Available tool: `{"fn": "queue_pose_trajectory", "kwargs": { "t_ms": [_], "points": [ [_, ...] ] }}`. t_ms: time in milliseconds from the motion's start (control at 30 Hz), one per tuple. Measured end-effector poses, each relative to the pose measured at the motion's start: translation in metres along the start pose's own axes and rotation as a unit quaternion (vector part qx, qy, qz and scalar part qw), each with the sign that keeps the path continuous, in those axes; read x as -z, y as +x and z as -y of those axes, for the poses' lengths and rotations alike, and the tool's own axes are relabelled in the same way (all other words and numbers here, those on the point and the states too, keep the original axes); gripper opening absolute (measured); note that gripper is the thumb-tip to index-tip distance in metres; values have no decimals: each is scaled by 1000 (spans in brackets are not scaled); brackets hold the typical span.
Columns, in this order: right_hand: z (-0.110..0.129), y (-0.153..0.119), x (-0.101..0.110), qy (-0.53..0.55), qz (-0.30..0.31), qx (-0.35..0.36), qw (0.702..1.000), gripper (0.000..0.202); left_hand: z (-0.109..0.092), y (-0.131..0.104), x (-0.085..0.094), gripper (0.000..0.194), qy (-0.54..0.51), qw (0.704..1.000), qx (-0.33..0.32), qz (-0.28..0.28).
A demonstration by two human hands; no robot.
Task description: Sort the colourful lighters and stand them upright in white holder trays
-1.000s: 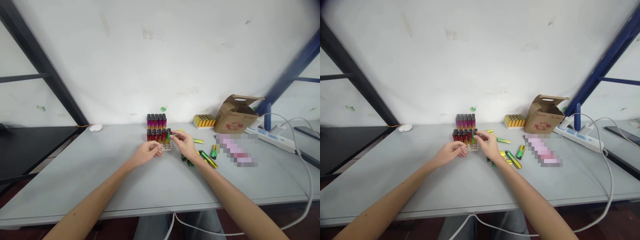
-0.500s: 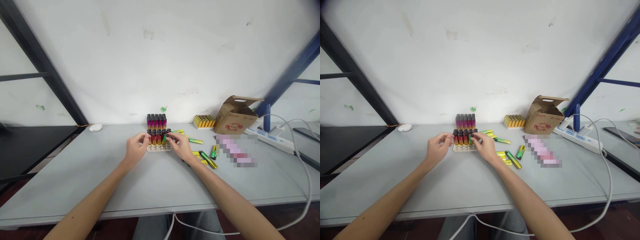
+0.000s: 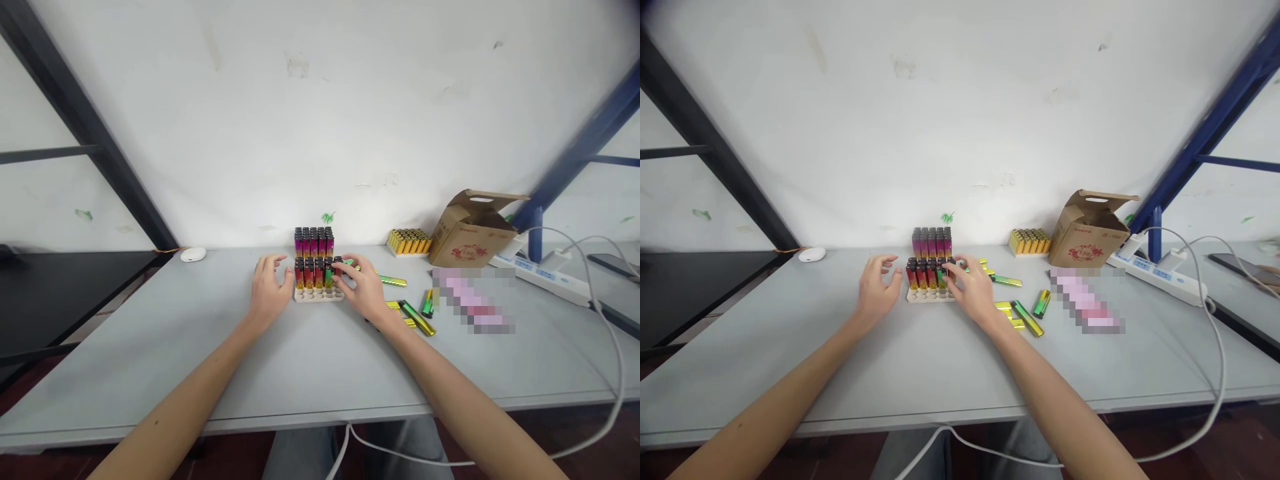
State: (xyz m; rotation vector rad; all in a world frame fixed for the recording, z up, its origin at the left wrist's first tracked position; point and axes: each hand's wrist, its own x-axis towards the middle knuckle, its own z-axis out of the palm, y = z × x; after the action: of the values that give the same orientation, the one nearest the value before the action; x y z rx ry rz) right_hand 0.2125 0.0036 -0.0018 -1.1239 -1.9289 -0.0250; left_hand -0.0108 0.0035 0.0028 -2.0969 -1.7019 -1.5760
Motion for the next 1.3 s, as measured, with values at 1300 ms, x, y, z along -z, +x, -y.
{"fn": "queue_pose_trajectory", "kwargs": {
  "t_ms": [1300],
  "points": [
    [-64,8,22,168,15,-133,977,34,9,-5,-3,45,15,976,44,213]
  ]
}}
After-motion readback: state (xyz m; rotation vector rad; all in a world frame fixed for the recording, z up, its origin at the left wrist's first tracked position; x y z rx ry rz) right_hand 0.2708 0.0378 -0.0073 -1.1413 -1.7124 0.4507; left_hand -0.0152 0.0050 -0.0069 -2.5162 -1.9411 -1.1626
